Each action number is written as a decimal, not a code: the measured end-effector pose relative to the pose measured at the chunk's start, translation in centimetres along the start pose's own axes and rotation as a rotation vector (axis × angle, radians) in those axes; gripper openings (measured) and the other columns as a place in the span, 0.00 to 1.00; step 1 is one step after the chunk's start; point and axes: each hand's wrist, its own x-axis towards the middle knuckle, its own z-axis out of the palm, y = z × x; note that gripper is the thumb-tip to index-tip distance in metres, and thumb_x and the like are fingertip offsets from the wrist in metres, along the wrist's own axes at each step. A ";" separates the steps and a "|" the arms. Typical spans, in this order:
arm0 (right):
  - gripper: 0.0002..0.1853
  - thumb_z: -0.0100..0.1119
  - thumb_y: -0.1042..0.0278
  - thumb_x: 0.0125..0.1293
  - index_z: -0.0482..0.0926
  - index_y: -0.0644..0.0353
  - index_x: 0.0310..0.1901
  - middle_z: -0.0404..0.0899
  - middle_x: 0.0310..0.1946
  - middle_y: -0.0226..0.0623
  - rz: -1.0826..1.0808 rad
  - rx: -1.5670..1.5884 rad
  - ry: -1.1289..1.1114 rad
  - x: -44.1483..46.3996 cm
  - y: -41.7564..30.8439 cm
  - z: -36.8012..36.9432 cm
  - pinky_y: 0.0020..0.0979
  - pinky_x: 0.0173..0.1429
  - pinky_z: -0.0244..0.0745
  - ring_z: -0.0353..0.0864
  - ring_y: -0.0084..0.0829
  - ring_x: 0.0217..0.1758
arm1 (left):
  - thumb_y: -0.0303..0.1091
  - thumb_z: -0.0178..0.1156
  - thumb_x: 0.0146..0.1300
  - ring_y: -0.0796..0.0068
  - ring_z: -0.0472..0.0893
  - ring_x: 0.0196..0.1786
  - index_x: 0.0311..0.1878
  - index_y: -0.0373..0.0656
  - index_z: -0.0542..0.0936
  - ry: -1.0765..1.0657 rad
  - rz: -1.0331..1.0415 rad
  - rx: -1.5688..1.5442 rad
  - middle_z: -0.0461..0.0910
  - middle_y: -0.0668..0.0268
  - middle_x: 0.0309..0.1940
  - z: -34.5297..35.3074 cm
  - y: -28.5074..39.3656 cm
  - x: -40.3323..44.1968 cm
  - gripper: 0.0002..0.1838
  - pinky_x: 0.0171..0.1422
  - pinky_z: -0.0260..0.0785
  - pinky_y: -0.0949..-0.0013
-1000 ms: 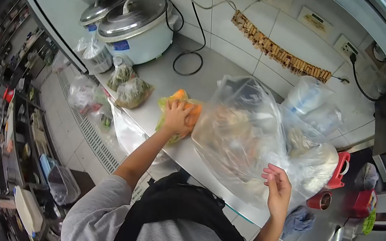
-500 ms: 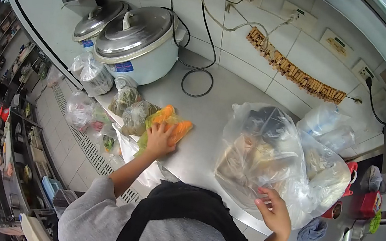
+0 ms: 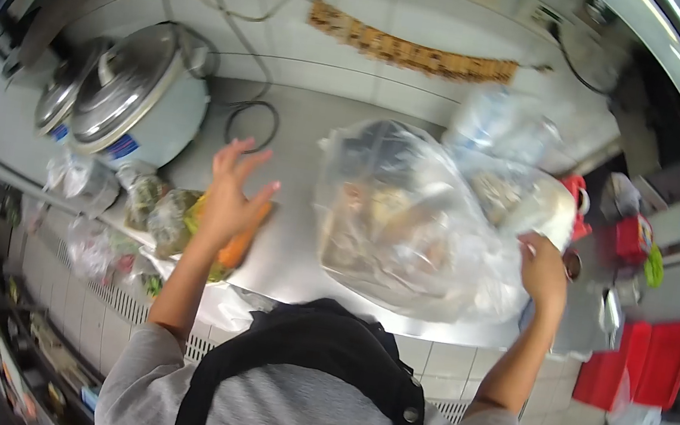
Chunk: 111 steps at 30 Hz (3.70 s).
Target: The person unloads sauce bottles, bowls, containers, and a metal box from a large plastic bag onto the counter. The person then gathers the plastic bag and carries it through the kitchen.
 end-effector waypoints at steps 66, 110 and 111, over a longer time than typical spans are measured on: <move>0.27 0.40 0.43 0.68 0.66 0.56 0.57 0.69 0.37 0.23 0.360 1.283 0.289 -1.2 10.0 -1.7 0.24 0.45 0.65 0.68 0.19 0.38 | 0.28 0.53 0.50 0.57 0.80 0.32 0.48 0.31 0.69 -0.612 0.083 -0.347 0.78 0.49 0.29 18.0 27.7 -2.3 0.20 0.34 0.72 0.59; 0.22 0.53 0.45 0.58 0.82 0.59 0.28 0.79 0.26 0.45 -0.117 -0.129 -0.737 1.9 2.6 -5.0 0.35 0.41 0.71 0.78 0.43 0.33 | 0.47 0.63 0.48 0.43 0.53 0.68 0.49 0.42 0.75 -0.861 0.479 0.585 0.61 0.46 0.61 9.2 17.4 5.4 0.27 0.66 0.44 0.38; 0.22 0.53 0.47 0.57 0.81 0.59 0.25 0.79 0.22 0.43 -0.118 0.086 -0.703 3.1 0.9 -7.2 0.35 0.38 0.71 0.78 0.42 0.29 | 0.47 0.65 0.46 0.46 0.58 0.65 0.46 0.43 0.76 -1.010 0.453 0.328 0.65 0.47 0.57 7.8 18.0 8.3 0.26 0.65 0.50 0.45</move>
